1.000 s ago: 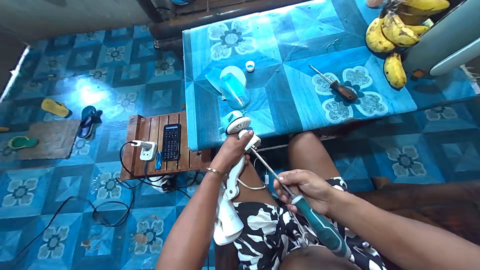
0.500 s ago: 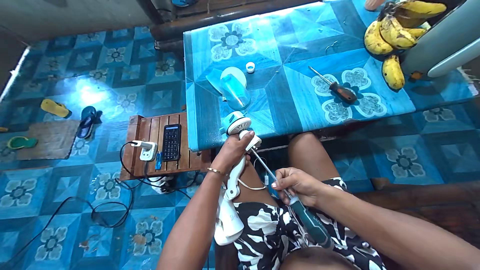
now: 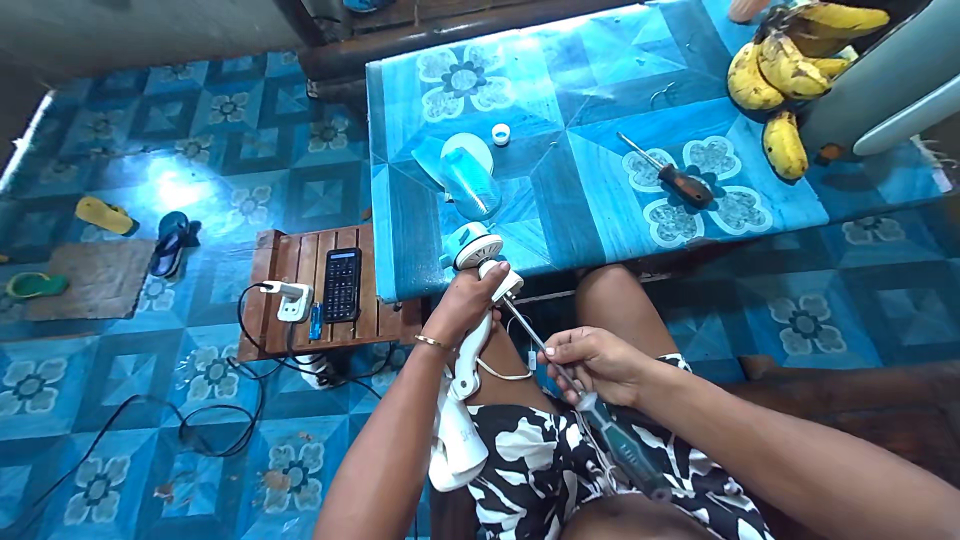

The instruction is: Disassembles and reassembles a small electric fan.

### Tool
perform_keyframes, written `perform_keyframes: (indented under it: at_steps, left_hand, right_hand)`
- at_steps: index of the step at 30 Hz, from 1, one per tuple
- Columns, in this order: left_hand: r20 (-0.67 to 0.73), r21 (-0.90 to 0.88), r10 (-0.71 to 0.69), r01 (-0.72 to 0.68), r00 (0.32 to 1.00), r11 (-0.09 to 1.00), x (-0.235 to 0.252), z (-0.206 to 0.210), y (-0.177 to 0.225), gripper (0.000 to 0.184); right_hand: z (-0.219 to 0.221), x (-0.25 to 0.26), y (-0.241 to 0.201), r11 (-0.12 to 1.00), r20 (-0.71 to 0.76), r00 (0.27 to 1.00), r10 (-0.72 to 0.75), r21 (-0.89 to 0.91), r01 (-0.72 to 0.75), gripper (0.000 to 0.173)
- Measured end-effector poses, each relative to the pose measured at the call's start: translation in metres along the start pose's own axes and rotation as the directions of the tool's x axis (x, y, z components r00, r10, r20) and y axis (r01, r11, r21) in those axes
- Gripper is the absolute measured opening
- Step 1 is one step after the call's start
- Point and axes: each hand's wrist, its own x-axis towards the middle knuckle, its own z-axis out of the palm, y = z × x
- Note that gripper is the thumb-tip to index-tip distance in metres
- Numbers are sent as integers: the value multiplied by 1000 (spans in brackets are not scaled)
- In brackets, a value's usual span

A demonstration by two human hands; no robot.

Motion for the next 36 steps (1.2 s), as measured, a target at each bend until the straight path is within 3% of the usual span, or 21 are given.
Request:
perform_keyframes:
  at_steps: [7,10,13,15,17,21,24,27,33,36]
  left_hand:
    - [10,-1,2,-2,1000,1000,2,-1,-1,48]
    - [25,-12,26,-26,999,1000,-1,-1,0,47]
    - [31,-71,48,-46,998,996,0,-3,-2,46]
    - [33,-101,35,-31,999,994,1,-3,-2,47]
    - [14,-98,14,-13,1000,995,0,-1,0,47]
    - [-8,-121,-12,11,1000,993,0,0,2,46]
    - [-55,-146,-39,31,998,989,-1,1,2,48]
    - [-81,-221,-44,25,996,975,-5,1,1,50]
    - [-100,-419,-20,-24,995,908,-16,-10,-1,56]
    - [-47,-551,57,-73,997,832,-30,-11,9,64]
  right_hand:
    - [8,7,-1,998,-110,994,-4,-61,-3,19]
    - [2,1,1,986,0,1000,30,-166,-30,17]
    - [-7,-14,-5,921,111,994,-17,-385,58,13]
    - [-14,-23,-25,803,64,986,-153,-574,161,5]
    - [-27,-19,-53,613,-13,925,-380,-753,241,8]
    - [-52,14,-123,238,-51,749,-660,-961,144,15]
    - [-57,51,-153,94,-58,687,-724,-995,16,14]
    - [-56,84,-158,-66,10,678,-735,-996,-57,17]
    - [-61,118,-139,-330,247,587,-771,-943,-36,17]
    - [-70,119,-134,-388,309,535,-786,-921,-39,17]
